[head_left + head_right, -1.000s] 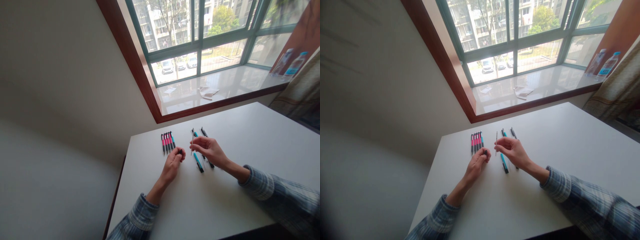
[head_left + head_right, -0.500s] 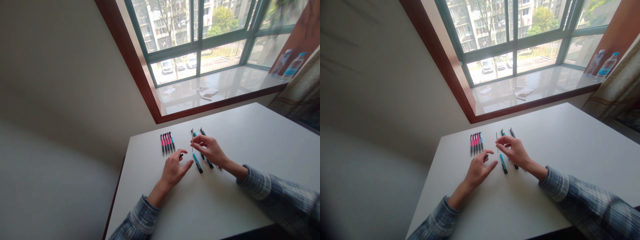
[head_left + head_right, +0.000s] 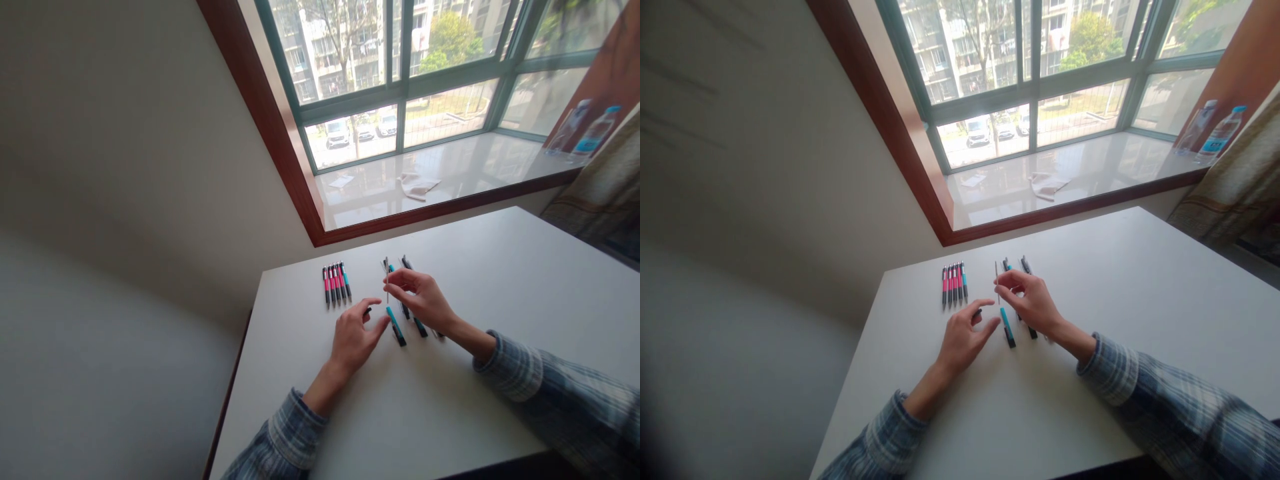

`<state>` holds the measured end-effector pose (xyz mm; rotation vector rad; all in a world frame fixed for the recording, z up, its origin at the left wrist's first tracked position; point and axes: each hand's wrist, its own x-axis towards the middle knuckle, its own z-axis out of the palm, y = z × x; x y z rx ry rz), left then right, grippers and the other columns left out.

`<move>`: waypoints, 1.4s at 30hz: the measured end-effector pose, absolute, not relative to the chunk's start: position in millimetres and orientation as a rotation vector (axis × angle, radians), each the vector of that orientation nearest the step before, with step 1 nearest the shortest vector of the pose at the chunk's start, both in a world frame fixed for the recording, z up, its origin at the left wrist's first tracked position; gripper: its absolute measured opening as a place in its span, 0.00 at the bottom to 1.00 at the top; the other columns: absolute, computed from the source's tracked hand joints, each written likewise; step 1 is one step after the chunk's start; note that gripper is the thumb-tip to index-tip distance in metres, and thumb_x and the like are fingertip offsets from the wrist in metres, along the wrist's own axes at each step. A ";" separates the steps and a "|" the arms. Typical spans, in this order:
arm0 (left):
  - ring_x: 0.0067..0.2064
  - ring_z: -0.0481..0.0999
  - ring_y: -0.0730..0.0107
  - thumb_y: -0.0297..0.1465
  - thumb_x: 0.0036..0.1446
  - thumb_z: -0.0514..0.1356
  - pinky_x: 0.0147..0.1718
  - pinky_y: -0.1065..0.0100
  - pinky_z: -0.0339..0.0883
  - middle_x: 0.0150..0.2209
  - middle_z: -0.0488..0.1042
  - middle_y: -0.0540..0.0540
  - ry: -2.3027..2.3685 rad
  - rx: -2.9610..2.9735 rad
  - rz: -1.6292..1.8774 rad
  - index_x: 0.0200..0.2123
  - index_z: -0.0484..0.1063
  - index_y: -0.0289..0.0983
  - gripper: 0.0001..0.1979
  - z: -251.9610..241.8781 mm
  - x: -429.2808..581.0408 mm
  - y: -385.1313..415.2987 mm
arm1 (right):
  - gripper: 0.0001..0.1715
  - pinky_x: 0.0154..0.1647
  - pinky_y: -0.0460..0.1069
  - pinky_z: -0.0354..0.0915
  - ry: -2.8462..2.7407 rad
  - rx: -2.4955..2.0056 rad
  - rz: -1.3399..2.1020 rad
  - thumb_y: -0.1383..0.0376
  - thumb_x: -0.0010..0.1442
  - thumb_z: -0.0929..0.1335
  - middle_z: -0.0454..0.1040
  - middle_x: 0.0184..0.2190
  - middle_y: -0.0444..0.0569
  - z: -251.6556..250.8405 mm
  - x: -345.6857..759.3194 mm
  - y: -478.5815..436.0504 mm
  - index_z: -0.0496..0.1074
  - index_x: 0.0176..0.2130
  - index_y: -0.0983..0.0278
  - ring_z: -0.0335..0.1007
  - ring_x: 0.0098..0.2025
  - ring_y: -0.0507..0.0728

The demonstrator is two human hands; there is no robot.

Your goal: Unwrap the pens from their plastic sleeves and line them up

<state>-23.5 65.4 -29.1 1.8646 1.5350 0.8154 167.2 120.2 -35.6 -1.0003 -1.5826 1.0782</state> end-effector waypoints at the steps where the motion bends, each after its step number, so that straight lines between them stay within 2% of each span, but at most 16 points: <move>1: 0.31 0.71 0.68 0.46 0.62 0.63 0.35 0.68 0.65 0.34 0.77 0.49 1.527 1.828 0.847 0.53 0.78 0.41 0.21 -27.3 -25.6 65.3 | 0.14 0.43 0.53 0.75 -1.579 -0.994 1.107 0.55 0.63 0.74 0.83 0.39 0.51 -35.5 167.1 120.2 0.79 0.41 0.62 0.79 0.39 0.59; 2: 0.28 0.67 0.70 0.46 0.62 0.63 0.32 0.69 0.62 0.28 0.71 0.52 1.513 1.802 0.870 0.52 0.79 0.41 0.20 -25.9 -27.6 65.3 | 0.14 0.42 0.53 0.75 -1.577 -0.986 1.144 0.54 0.62 0.74 0.83 0.38 0.51 -35.3 166.9 120.0 0.79 0.41 0.62 0.80 0.39 0.60; 4: 0.26 0.59 0.73 0.46 0.61 0.65 0.30 0.70 0.56 0.23 0.62 0.55 1.469 1.772 0.884 0.48 0.81 0.40 0.19 -24.7 -30.7 65.2 | 0.16 0.41 0.53 0.75 -1.585 -0.960 1.212 0.53 0.61 0.75 0.83 0.37 0.51 -34.7 166.0 119.1 0.80 0.41 0.62 0.80 0.38 0.60; 7: 0.25 0.55 0.74 0.45 0.60 0.66 0.28 0.70 0.52 0.21 0.58 0.55 1.409 1.740 0.861 0.42 0.83 0.38 0.17 -27.4 -31.7 65.2 | 0.16 0.38 0.51 0.74 -1.609 -0.915 1.259 0.52 0.61 0.75 0.83 0.35 0.49 -34.9 163.8 116.7 0.80 0.40 0.62 0.79 0.36 0.58; 11: 0.25 0.54 0.75 0.45 0.61 0.65 0.27 0.69 0.50 0.21 0.59 0.54 1.383 1.711 0.859 0.36 0.83 0.36 0.18 -32.6 -30.1 66.1 | 0.15 0.36 0.50 0.73 -1.658 -0.883 1.278 0.53 0.61 0.75 0.82 0.33 0.48 -37.6 160.0 112.4 0.79 0.38 0.63 0.78 0.35 0.57; 15: 0.26 0.57 0.74 0.47 0.62 0.64 0.27 0.70 0.53 0.23 0.65 0.52 1.352 1.698 0.882 0.38 0.83 0.35 0.19 -33.8 -29.6 67.7 | 0.17 0.36 0.49 0.72 -1.745 -0.877 1.258 0.51 0.62 0.74 0.82 0.32 0.48 -33.2 160.9 110.9 0.78 0.38 0.63 0.78 0.34 0.56; 20: 0.27 0.64 0.71 0.47 0.64 0.61 0.29 0.69 0.58 0.26 0.72 0.50 1.427 1.669 0.927 0.39 0.82 0.36 0.20 -33.9 -31.2 69.0 | 0.13 0.46 0.54 0.71 -2.102 -0.945 0.834 0.55 0.64 0.74 0.83 0.42 0.50 -24.4 178.6 122.4 0.81 0.45 0.59 0.76 0.43 0.60; 22: 0.27 0.65 0.71 0.45 0.65 0.60 0.29 0.69 0.59 0.26 0.73 0.50 1.488 1.663 0.928 0.38 0.81 0.37 0.18 -33.4 -32.0 68.9 | 0.13 0.48 0.56 0.70 -2.225 -0.998 0.689 0.56 0.62 0.75 0.82 0.41 0.52 -27.0 185.0 127.7 0.82 0.45 0.58 0.75 0.46 0.63; 26: 0.29 0.69 0.69 0.41 0.67 0.56 0.33 0.68 0.62 0.29 0.74 0.51 1.547 1.666 0.939 0.35 0.76 0.39 0.15 -30.7 -31.7 67.6 | 0.10 0.42 0.56 0.67 -2.344 -1.123 0.572 0.56 0.62 0.75 0.81 0.32 0.51 -35.5 183.9 127.4 0.83 0.37 0.59 0.72 0.40 0.63; 29: 0.31 0.69 0.68 0.38 0.68 0.52 0.36 0.68 0.63 0.30 0.73 0.51 1.549 1.646 1.003 0.33 0.71 0.40 0.13 -28.9 -30.7 66.7 | 0.08 0.44 0.57 0.65 -2.383 -1.201 0.530 0.57 0.61 0.76 0.80 0.28 0.49 -36.8 175.3 119.9 0.82 0.35 0.59 0.72 0.38 0.63; 33: 0.31 0.66 0.69 0.37 0.69 0.50 0.36 0.68 0.62 0.29 0.68 0.51 1.533 1.605 1.097 0.32 0.66 0.40 0.14 -28.4 -30.7 66.4 | 0.02 0.48 0.58 0.63 -2.362 -1.266 0.519 0.64 0.61 0.74 0.82 0.29 0.47 -34.5 168.8 113.0 0.81 0.36 0.59 0.73 0.39 0.63; 37: 0.35 0.69 0.68 0.39 0.70 0.48 0.40 0.67 0.65 0.33 0.72 0.48 1.473 1.579 1.111 0.31 0.65 0.39 0.16 -32.0 -31.3 67.6 | 0.05 0.42 0.54 0.64 -2.304 -1.300 0.613 0.69 0.60 0.72 0.82 0.28 0.46 -31.0 170.9 113.5 0.80 0.34 0.59 0.73 0.38 0.61; 42: 0.33 0.68 0.69 0.41 0.67 0.50 0.34 0.69 0.65 0.31 0.69 0.48 1.401 1.470 1.080 0.34 0.66 0.39 0.14 -41.4 -31.9 71.8 | 0.05 0.39 0.53 0.64 -2.267 -1.302 0.636 0.69 0.58 0.72 0.82 0.29 0.47 -26.1 172.6 113.8 0.79 0.32 0.59 0.73 0.37 0.61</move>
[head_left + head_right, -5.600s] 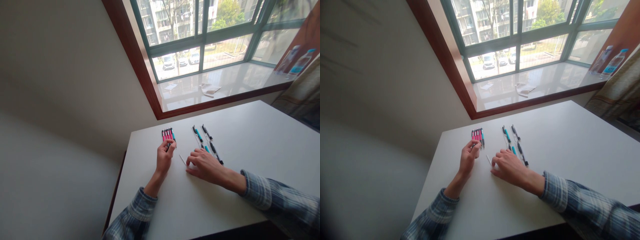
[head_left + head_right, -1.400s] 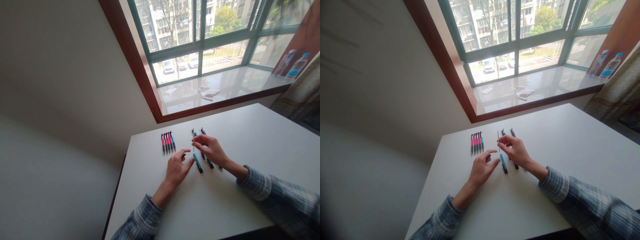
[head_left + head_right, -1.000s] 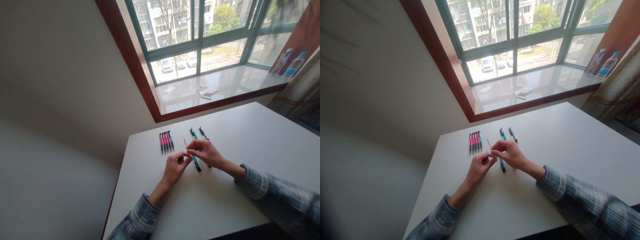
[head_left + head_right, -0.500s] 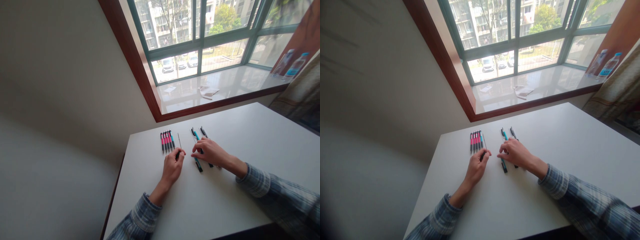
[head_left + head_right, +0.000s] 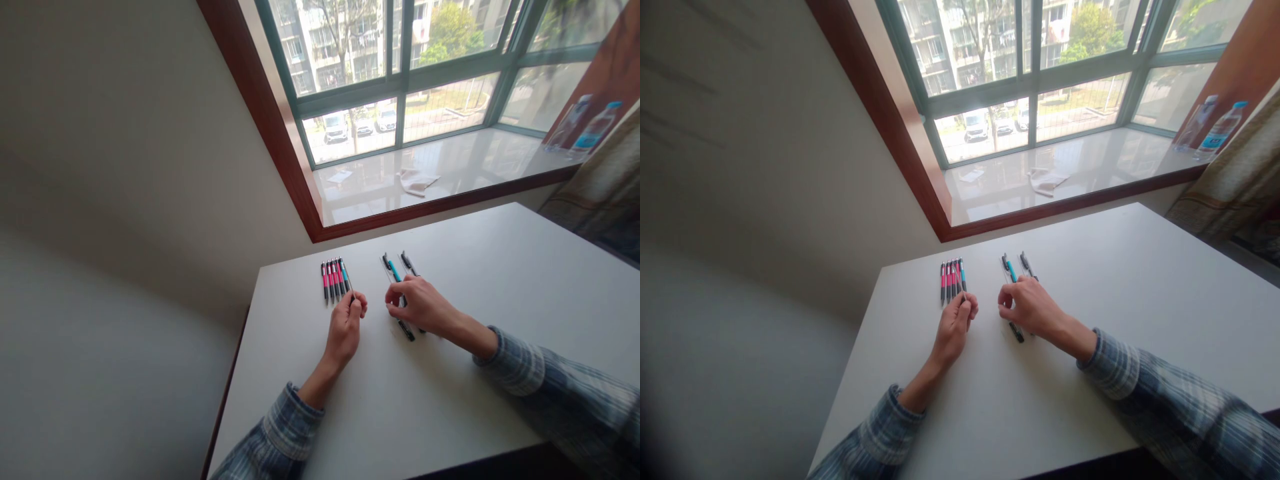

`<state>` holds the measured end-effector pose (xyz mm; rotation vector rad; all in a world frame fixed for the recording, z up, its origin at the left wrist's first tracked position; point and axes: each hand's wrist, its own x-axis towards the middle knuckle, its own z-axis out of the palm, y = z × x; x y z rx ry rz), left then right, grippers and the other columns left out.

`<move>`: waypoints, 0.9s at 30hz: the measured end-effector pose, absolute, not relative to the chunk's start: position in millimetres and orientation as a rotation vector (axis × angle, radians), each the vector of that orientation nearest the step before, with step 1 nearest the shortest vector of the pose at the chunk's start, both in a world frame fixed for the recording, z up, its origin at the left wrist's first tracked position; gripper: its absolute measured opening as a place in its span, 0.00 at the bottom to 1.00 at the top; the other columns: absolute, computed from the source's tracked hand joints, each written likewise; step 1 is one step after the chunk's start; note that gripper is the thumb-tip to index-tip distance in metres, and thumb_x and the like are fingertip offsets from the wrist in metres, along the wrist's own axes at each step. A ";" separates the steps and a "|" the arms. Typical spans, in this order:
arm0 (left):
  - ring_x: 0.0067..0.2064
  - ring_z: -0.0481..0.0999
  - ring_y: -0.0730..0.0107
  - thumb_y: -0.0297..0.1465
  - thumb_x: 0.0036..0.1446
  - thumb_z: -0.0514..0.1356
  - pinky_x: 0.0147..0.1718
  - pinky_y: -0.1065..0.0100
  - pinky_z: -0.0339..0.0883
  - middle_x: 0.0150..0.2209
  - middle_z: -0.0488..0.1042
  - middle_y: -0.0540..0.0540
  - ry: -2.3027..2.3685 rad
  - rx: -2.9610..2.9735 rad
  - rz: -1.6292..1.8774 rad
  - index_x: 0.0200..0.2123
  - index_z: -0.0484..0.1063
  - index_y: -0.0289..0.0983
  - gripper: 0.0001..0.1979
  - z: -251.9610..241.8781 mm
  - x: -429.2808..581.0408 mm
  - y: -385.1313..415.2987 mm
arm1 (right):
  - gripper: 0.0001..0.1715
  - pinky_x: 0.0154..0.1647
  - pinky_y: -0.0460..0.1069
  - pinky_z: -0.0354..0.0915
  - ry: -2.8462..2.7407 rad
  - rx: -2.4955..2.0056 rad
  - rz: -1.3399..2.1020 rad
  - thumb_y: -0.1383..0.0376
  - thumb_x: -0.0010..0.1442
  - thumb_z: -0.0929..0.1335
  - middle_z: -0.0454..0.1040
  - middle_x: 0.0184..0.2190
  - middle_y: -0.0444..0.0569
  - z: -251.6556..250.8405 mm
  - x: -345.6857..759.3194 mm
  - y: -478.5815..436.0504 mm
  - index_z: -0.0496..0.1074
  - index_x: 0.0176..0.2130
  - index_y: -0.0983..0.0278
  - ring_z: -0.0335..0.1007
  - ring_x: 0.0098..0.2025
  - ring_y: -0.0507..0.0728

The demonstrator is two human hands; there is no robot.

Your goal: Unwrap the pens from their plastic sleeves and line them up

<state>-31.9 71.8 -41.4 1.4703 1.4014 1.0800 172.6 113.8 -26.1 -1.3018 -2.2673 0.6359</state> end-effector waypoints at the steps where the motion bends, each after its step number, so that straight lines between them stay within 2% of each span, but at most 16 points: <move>1: 0.32 0.68 0.69 0.40 0.67 0.51 0.33 0.69 0.65 0.31 0.69 0.48 1.388 1.457 1.084 0.35 0.67 0.38 0.13 -42.6 -32.1 72.6 | 0.05 0.40 0.54 0.65 -2.275 -1.297 0.640 0.69 0.58 0.72 0.82 0.29 0.46 -25.7 172.2 113.4 0.79 0.32 0.59 0.73 0.37 0.61; 8: 0.29 0.64 0.72 0.33 0.61 0.51 0.30 0.71 0.62 0.29 0.68 0.50 1.360 1.440 1.053 0.31 0.66 0.38 0.08 -41.8 -32.8 74.1 | 0.06 0.41 0.54 0.65 -2.271 -1.270 0.633 0.69 0.56 0.73 0.81 0.28 0.46 -27.7 170.5 112.1 0.80 0.30 0.58 0.73 0.37 0.61; 13: 0.27 0.58 0.73 0.33 0.61 0.52 0.27 0.71 0.57 0.26 0.62 0.53 1.365 1.448 1.005 0.32 0.65 0.39 0.07 -38.1 -32.9 72.1 | 0.05 0.40 0.53 0.65 -2.239 -1.266 0.703 0.68 0.56 0.73 0.82 0.29 0.46 -22.6 172.0 112.2 0.80 0.30 0.58 0.75 0.38 0.61; 19: 0.27 0.55 0.72 0.32 0.62 0.50 0.26 0.71 0.55 0.27 0.58 0.53 1.333 1.416 0.951 0.34 0.63 0.39 0.06 -35.9 -33.4 67.9 | 0.07 0.38 0.50 0.67 -2.121 -1.170 0.903 0.63 0.57 0.72 0.83 0.30 0.45 -11.9 176.6 114.9 0.82 0.30 0.59 0.76 0.32 0.57; 22: 0.27 0.56 0.72 0.34 0.64 0.51 0.28 0.71 0.56 0.28 0.57 0.54 1.333 1.408 0.926 0.34 0.60 0.40 0.06 -36.7 -33.0 66.7 | 0.08 0.39 0.50 0.67 -2.109 -1.104 0.994 0.62 0.58 0.71 0.83 0.30 0.45 -10.2 177.4 116.2 0.82 0.31 0.60 0.76 0.33 0.56; 27: 0.29 0.58 0.72 0.43 0.67 0.54 0.31 0.70 0.59 0.28 0.58 0.55 1.349 1.491 0.874 0.33 0.58 0.40 0.15 -36.8 -31.6 65.0 | 0.11 0.38 0.49 0.65 -2.122 -1.004 1.119 0.59 0.63 0.70 0.81 0.31 0.45 -10.5 177.9 117.0 0.80 0.33 0.61 0.73 0.34 0.56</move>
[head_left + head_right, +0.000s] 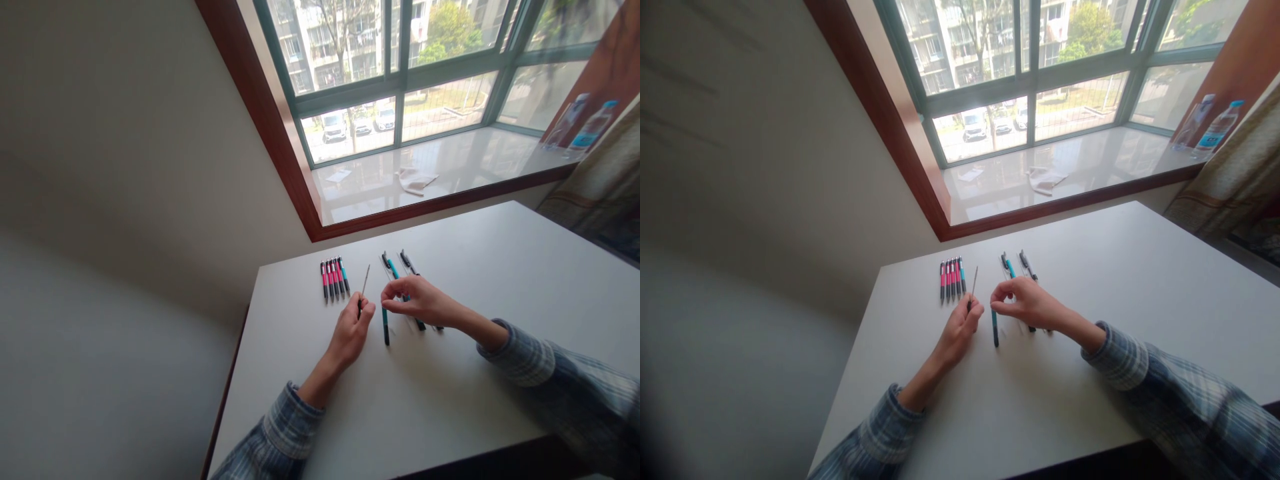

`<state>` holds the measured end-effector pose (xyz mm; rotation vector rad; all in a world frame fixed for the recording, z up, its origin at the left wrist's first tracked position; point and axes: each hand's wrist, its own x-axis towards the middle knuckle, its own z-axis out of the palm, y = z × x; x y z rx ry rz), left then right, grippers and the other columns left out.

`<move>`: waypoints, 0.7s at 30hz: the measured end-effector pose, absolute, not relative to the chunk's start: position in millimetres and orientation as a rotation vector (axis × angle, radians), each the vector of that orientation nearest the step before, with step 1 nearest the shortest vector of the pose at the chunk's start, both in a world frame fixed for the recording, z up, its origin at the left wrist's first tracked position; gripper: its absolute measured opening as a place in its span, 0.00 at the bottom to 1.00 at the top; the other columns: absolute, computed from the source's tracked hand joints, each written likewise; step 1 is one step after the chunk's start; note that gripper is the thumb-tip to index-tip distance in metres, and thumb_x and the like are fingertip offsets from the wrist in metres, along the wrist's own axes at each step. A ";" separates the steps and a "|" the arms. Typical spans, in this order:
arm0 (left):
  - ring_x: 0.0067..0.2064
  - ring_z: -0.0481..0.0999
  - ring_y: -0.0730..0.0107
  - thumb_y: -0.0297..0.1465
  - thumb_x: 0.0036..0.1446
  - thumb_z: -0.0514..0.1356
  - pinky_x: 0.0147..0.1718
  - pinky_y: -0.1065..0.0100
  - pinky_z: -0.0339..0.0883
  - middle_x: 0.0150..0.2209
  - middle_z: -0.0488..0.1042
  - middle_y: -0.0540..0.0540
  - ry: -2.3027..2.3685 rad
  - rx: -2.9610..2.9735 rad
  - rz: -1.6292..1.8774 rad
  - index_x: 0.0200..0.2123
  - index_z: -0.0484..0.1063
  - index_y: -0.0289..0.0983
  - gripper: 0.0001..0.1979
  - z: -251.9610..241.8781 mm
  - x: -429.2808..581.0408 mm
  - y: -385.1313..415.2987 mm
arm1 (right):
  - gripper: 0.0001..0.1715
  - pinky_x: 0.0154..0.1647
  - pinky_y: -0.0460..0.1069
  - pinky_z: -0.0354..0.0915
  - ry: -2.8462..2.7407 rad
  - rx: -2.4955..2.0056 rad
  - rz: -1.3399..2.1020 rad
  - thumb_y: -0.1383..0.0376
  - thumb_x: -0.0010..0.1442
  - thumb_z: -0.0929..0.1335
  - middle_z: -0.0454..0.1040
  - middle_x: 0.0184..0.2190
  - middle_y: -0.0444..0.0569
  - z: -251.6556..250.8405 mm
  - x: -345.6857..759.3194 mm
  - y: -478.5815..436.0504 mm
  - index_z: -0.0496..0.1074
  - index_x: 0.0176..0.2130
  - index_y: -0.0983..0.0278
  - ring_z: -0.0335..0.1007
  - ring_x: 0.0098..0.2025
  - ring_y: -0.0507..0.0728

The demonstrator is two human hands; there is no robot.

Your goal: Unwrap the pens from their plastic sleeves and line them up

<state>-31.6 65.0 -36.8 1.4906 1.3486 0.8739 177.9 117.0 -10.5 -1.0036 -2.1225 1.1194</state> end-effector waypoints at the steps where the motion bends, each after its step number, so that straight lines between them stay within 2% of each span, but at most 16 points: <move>1: 0.30 0.58 0.72 0.45 0.68 0.54 0.31 0.70 0.59 0.29 0.58 0.54 1.332 1.509 0.869 0.33 0.58 0.40 0.17 -36.6 -31.2 64.5 | 0.12 0.37 0.49 0.65 -2.118 -0.989 1.144 0.58 0.64 0.69 0.80 0.31 0.46 -10.8 178.1 117.2 0.80 0.34 0.62 0.71 0.34 0.55; 6: 0.32 0.61 0.72 0.49 0.67 0.55 0.33 0.69 0.60 0.31 0.63 0.52 1.200 1.553 0.869 0.33 0.59 0.40 0.20 -35.9 -28.6 62.4 | 0.17 0.30 0.47 0.60 -2.020 -0.968 1.232 0.54 0.68 0.67 0.75 0.29 0.45 -12.5 175.7 117.0 0.76 0.36 0.63 0.65 0.29 0.53; 11: 0.28 0.61 0.74 0.46 0.67 0.57 0.30 0.70 0.60 0.30 0.69 0.51 1.153 1.479 0.901 0.32 0.59 0.39 0.19 -35.7 -26.1 62.4 | 0.17 0.32 0.48 0.63 -1.932 -0.967 1.212 0.52 0.69 0.66 0.76 0.30 0.45 -14.9 171.5 115.9 0.74 0.36 0.62 0.68 0.31 0.54; 17: 0.24 0.57 0.80 0.44 0.66 0.59 0.24 0.73 0.56 0.32 0.71 0.51 1.104 1.301 1.056 0.33 0.55 0.40 0.19 -37.4 -28.0 68.6 | 0.07 0.41 0.50 0.65 -2.132 -1.065 0.829 0.60 0.65 0.72 0.80 0.34 0.47 -18.9 184.2 126.0 0.79 0.37 0.60 0.73 0.38 0.57; 21: 0.23 0.57 0.81 0.44 0.67 0.58 0.23 0.73 0.54 0.33 0.72 0.51 1.091 1.236 1.127 0.33 0.54 0.40 0.19 -40.6 -30.5 72.1 | 0.02 0.47 0.52 0.64 -2.507 -0.869 0.879 0.65 0.62 0.75 0.82 0.33 0.46 -22.3 188.6 127.1 0.83 0.36 0.59 0.74 0.39 0.58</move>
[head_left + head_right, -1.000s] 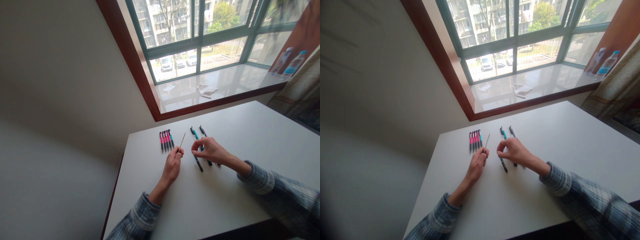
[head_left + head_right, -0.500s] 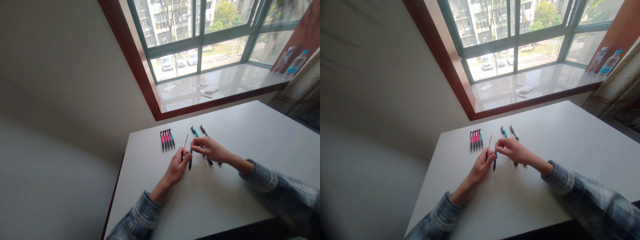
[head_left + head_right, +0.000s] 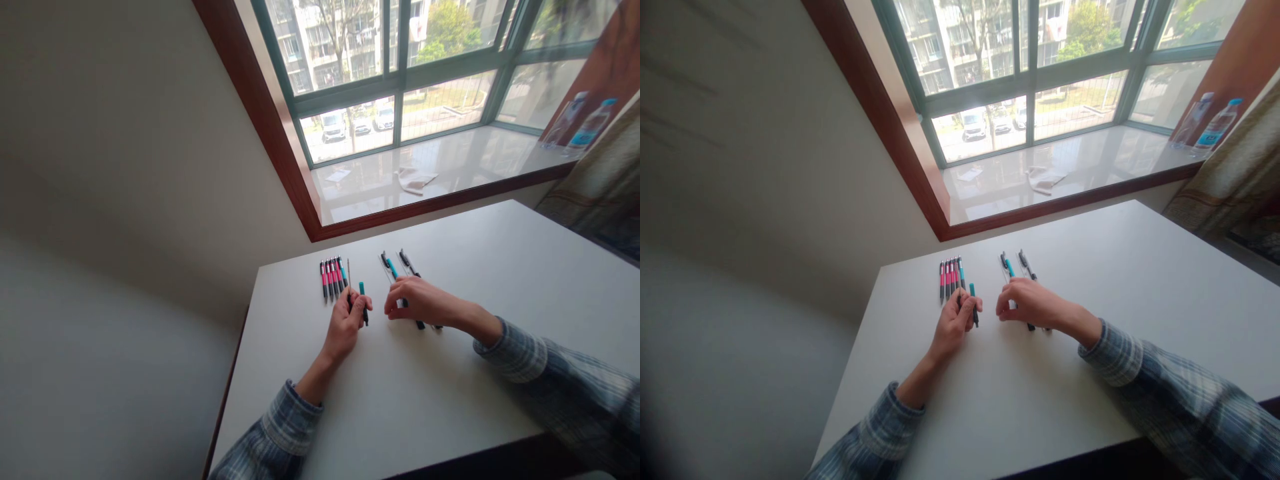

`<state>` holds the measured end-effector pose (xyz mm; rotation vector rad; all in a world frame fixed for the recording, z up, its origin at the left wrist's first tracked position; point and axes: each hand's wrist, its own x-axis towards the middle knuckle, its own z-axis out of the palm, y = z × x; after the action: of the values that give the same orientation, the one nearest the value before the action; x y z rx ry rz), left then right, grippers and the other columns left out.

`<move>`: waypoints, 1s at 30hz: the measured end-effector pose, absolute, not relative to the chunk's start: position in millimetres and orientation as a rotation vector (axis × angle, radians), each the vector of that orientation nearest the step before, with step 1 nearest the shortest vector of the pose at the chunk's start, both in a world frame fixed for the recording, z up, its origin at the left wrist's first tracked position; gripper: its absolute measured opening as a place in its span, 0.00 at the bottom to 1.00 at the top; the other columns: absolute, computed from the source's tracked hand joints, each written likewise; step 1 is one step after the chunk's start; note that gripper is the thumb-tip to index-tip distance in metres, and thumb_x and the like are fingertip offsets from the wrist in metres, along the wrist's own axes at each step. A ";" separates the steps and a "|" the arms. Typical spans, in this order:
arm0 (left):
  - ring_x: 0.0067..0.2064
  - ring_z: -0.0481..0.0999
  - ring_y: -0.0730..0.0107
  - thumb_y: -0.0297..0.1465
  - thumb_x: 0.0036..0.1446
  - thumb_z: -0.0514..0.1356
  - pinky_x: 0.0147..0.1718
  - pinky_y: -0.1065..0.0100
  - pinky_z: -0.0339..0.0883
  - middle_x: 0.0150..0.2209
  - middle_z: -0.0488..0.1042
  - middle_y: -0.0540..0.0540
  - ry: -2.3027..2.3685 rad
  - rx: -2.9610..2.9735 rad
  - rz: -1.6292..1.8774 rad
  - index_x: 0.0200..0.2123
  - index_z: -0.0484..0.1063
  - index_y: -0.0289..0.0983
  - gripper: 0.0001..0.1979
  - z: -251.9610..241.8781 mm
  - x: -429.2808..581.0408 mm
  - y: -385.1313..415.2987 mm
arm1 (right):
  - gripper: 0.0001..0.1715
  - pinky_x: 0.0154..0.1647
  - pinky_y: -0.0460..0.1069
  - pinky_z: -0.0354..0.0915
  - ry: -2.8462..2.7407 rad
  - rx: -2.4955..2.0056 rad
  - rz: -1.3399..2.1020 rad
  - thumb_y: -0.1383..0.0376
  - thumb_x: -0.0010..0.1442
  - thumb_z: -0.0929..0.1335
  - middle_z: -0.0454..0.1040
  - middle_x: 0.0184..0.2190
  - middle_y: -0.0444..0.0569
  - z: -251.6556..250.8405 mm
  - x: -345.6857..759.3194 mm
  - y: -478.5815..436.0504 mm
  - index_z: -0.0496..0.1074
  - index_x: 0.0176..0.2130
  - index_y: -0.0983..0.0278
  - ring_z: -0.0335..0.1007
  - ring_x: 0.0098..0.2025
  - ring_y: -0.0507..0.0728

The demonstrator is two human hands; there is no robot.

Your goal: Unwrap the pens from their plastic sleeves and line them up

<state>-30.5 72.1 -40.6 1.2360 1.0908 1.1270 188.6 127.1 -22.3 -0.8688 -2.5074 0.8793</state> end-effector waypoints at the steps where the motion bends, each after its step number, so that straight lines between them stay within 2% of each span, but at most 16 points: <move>1: 0.23 0.57 0.81 0.44 0.67 0.59 0.23 0.73 0.54 0.33 0.72 0.51 1.095 1.231 1.130 0.33 0.55 0.40 0.19 -41.3 -30.8 72.4 | 0.02 0.48 0.52 0.63 -2.556 -0.824 0.904 0.65 0.62 0.76 0.82 0.34 0.46 -22.8 188.3 126.3 0.83 0.37 0.59 0.74 0.40 0.58; 5: 0.22 0.56 0.82 0.44 0.67 0.59 0.22 0.74 0.54 0.33 0.73 0.51 1.079 1.223 1.113 0.33 0.56 0.40 0.18 -42.5 -30.3 72.4 | 0.04 0.52 0.52 0.62 -2.632 -0.717 0.948 0.64 0.62 0.76 0.82 0.37 0.46 -23.4 186.6 123.9 0.84 0.40 0.58 0.73 0.44 0.59; 10: 0.23 0.57 0.80 0.44 0.66 0.60 0.23 0.73 0.55 0.32 0.72 0.52 1.073 1.228 1.086 0.33 0.55 0.40 0.19 -39.7 -28.9 71.3 | 0.05 0.53 0.53 0.63 -2.640 -0.677 0.883 0.64 0.65 0.74 0.81 0.37 0.48 -23.8 185.7 123.2 0.83 0.36 0.60 0.74 0.44 0.59; 16: 0.25 0.60 0.78 0.41 0.66 0.59 0.26 0.72 0.57 0.31 0.70 0.52 1.096 1.310 1.025 0.32 0.55 0.40 0.18 -33.9 -28.2 68.5 | 0.09 0.43 0.49 0.69 -2.291 -0.801 0.815 0.62 0.71 0.69 0.82 0.38 0.47 -20.3 182.4 119.1 0.80 0.42 0.60 0.77 0.38 0.55; 19: 0.26 0.60 0.77 0.41 0.67 0.58 0.27 0.71 0.58 0.31 0.71 0.52 1.094 1.342 0.993 0.32 0.55 0.40 0.17 -34.4 -28.4 67.3 | 0.07 0.41 0.48 0.70 -2.092 -0.853 0.768 0.60 0.69 0.71 0.83 0.37 0.44 -18.2 181.7 118.5 0.80 0.42 0.58 0.78 0.36 0.54; 22: 0.27 0.61 0.76 0.42 0.67 0.58 0.28 0.71 0.58 0.31 0.70 0.51 1.075 1.369 0.950 0.32 0.55 0.40 0.18 -35.3 -28.2 66.6 | 0.06 0.42 0.48 0.71 -1.985 -0.853 0.757 0.61 0.67 0.72 0.84 0.39 0.45 -17.8 181.1 118.5 0.81 0.42 0.58 0.79 0.38 0.55; 30: 0.29 0.63 0.74 0.44 0.69 0.56 0.31 0.69 0.58 0.29 0.69 0.50 1.080 1.479 0.882 0.32 0.60 0.39 0.17 -37.4 -29.5 65.0 | 0.08 0.44 0.49 0.74 -1.802 -0.863 0.979 0.58 0.65 0.73 0.84 0.39 0.46 -22.0 175.4 116.4 0.82 0.41 0.58 0.80 0.42 0.57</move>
<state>-29.5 65.0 -37.4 1.4793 1.0805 0.8816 175.4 116.4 -22.0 -0.8626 -1.8019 0.9793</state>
